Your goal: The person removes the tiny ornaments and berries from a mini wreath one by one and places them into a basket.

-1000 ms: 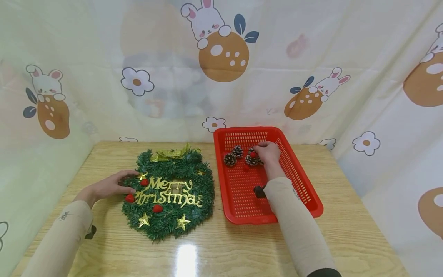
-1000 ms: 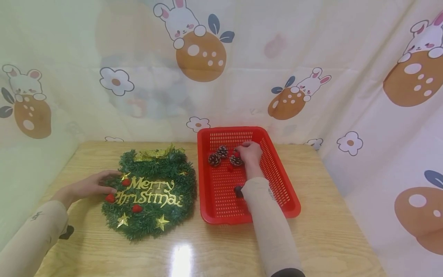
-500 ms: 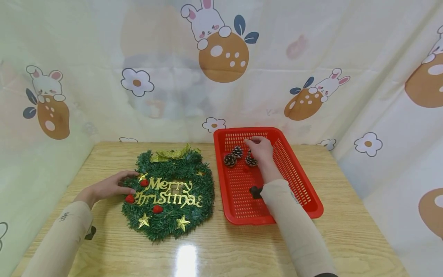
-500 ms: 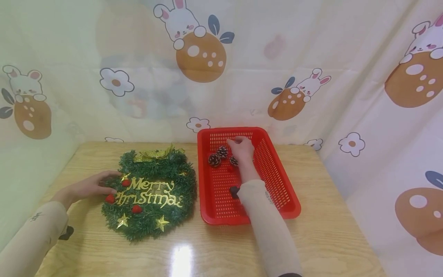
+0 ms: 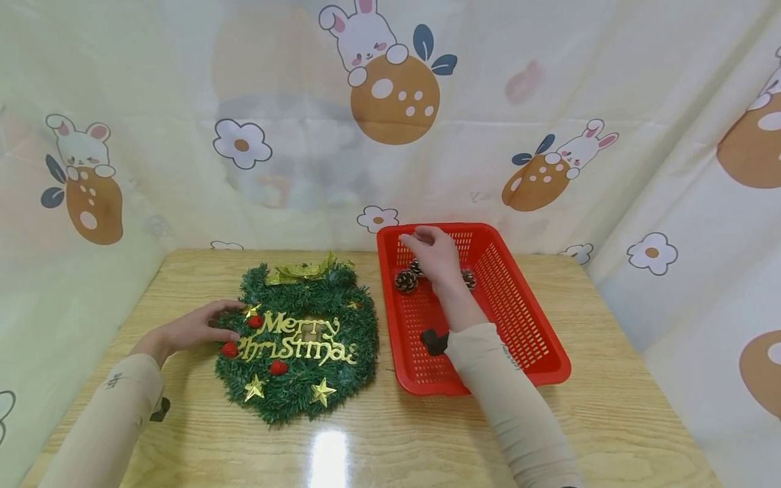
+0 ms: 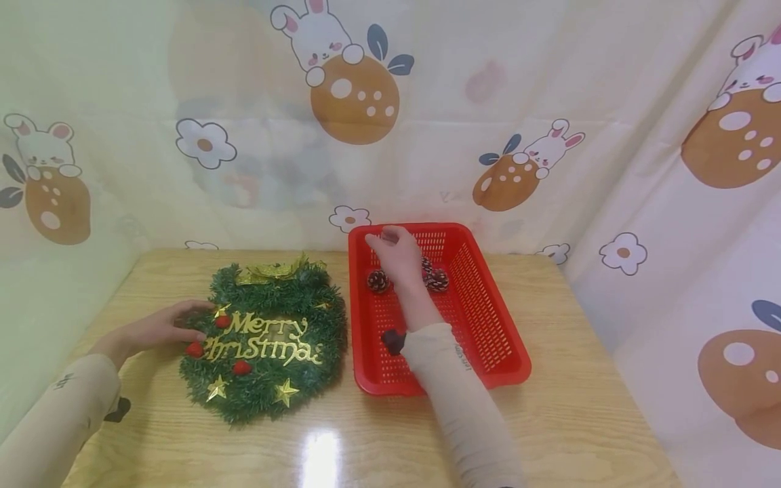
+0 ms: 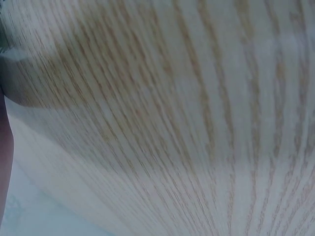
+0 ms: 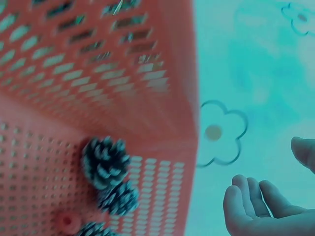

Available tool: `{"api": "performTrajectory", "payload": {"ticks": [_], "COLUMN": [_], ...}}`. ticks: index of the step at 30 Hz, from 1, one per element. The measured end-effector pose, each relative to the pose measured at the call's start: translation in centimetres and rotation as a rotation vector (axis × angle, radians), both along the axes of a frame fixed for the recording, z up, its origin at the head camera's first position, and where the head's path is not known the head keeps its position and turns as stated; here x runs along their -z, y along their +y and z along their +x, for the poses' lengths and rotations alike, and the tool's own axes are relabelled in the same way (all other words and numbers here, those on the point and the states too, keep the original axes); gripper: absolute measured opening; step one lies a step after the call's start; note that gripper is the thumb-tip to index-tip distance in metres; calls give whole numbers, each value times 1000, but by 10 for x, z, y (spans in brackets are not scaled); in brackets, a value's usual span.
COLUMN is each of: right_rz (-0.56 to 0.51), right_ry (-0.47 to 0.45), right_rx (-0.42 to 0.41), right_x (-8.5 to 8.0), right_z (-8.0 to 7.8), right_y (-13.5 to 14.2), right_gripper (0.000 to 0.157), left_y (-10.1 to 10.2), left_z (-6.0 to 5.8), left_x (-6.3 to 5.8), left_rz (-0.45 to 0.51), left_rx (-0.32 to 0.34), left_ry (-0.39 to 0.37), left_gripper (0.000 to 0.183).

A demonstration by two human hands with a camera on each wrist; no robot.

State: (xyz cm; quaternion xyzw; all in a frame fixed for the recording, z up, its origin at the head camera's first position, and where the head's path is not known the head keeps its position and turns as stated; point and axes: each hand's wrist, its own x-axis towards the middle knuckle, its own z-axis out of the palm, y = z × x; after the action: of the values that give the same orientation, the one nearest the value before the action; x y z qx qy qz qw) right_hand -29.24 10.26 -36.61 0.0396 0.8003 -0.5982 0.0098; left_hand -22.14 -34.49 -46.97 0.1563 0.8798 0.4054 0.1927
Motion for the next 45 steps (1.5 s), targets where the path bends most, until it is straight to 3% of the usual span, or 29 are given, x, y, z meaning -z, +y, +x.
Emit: {"api": "performTrajectory", "payload": {"ticks": [10, 22, 29, 35, 45], "right_rz": [-49, -118, -42, -45, 58], "right_ry": [78, 92, 98, 89, 83], "right_rx": [-121, -226, -300, -352, -397], "right_x": [-11, -12, -6, 0, 24], "right_z": [23, 55, 72, 85, 103], "right_y": [-25, -58, -75, -89, -109], "right_gripper": [52, 53, 54, 52, 52], "left_y": [-1, -1, 1, 0, 0], "left_z": [-2, 1, 0, -1, 0], "left_x": [-1, 0, -2, -1, -1], "left_rz": [-8, -2, -8, -2, 0], "left_rx": [-4, 1, -2, 6, 3], "left_ry": [-16, -9, -22, -14, -19], "left_gripper": [71, 70, 71, 70, 70]}}
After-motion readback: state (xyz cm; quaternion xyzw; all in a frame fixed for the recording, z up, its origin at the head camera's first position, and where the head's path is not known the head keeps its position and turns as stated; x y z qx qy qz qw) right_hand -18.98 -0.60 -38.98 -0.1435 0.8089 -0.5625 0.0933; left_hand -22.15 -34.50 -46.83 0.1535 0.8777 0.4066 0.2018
